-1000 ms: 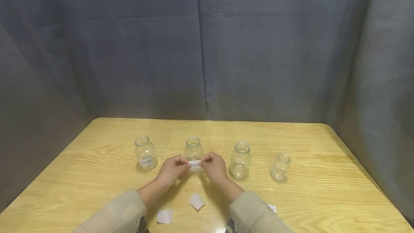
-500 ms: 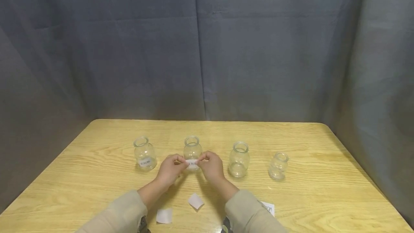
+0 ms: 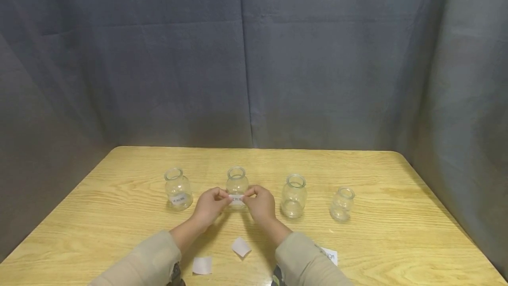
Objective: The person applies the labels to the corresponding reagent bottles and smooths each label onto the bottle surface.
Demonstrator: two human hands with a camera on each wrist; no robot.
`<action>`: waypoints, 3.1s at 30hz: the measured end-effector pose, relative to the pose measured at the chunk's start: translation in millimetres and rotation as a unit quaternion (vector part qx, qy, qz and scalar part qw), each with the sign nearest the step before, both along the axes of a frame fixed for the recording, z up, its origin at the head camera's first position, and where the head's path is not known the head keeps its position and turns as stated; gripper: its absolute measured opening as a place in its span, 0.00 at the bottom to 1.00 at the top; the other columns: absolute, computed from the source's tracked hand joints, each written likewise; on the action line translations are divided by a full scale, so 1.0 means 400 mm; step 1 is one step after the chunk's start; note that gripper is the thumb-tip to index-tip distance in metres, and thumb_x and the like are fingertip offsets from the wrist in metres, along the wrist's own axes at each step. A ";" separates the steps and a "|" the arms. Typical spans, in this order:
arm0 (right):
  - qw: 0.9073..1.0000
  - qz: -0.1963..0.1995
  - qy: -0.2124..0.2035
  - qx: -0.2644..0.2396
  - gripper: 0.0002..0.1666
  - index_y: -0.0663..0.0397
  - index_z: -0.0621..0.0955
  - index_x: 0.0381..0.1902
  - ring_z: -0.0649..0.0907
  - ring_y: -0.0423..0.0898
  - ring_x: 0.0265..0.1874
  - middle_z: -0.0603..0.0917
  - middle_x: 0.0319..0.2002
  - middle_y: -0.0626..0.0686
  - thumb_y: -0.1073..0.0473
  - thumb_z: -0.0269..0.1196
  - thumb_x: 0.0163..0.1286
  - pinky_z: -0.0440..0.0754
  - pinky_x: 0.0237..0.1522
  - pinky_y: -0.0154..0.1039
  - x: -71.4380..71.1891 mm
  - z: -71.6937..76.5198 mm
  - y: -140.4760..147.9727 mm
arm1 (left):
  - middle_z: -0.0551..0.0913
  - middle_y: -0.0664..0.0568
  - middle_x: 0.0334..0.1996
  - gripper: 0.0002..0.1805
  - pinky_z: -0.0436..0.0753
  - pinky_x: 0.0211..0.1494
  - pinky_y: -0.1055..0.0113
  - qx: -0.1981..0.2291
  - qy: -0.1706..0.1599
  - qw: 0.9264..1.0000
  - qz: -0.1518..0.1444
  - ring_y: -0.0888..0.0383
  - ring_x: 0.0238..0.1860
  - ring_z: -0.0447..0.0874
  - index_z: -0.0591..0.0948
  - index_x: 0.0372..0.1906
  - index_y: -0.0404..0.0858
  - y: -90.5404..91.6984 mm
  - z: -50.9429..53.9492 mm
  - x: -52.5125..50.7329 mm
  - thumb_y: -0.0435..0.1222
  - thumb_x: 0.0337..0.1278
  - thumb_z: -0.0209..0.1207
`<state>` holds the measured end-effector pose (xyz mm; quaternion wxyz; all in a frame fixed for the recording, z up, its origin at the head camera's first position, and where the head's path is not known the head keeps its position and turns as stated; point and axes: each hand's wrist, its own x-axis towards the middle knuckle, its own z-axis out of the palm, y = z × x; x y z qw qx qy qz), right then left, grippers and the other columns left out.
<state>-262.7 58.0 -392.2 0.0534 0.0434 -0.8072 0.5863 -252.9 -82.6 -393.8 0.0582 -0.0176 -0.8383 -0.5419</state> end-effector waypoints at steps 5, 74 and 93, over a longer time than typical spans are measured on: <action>1.000 0.003 -0.008 0.012 0.05 0.62 0.76 0.21 0.69 0.62 0.50 0.75 0.47 0.61 0.67 0.62 0.52 0.68 0.48 0.52 0.000 0.003 0.004 | 0.72 0.48 0.30 0.05 0.71 0.27 0.70 -0.009 0.015 1.000 0.016 0.58 0.28 0.69 0.75 0.25 0.33 0.003 -0.004 0.002 0.31 0.47 0.58; 0.983 0.167 -0.019 0.073 0.22 0.69 0.71 0.44 0.73 0.56 0.44 0.74 0.42 0.62 0.63 0.63 0.53 0.73 0.44 0.45 -0.035 0.048 0.074 | 0.75 0.46 0.41 0.25 0.75 0.41 0.62 -0.045 -0.048 0.995 -0.077 0.50 0.42 0.73 0.72 0.44 0.33 -0.074 0.028 -0.026 0.39 0.38 0.65; 0.973 0.217 -0.031 0.075 0.17 0.69 0.71 0.42 0.74 0.48 0.37 0.74 0.39 0.59 0.64 0.59 0.57 0.74 0.41 0.40 0.063 0.107 0.149 | 0.75 0.46 0.37 0.19 0.74 0.41 0.65 0.054 -0.080 0.988 -0.119 0.55 0.38 0.73 0.72 0.43 0.29 -0.073 0.068 0.053 0.30 0.43 0.61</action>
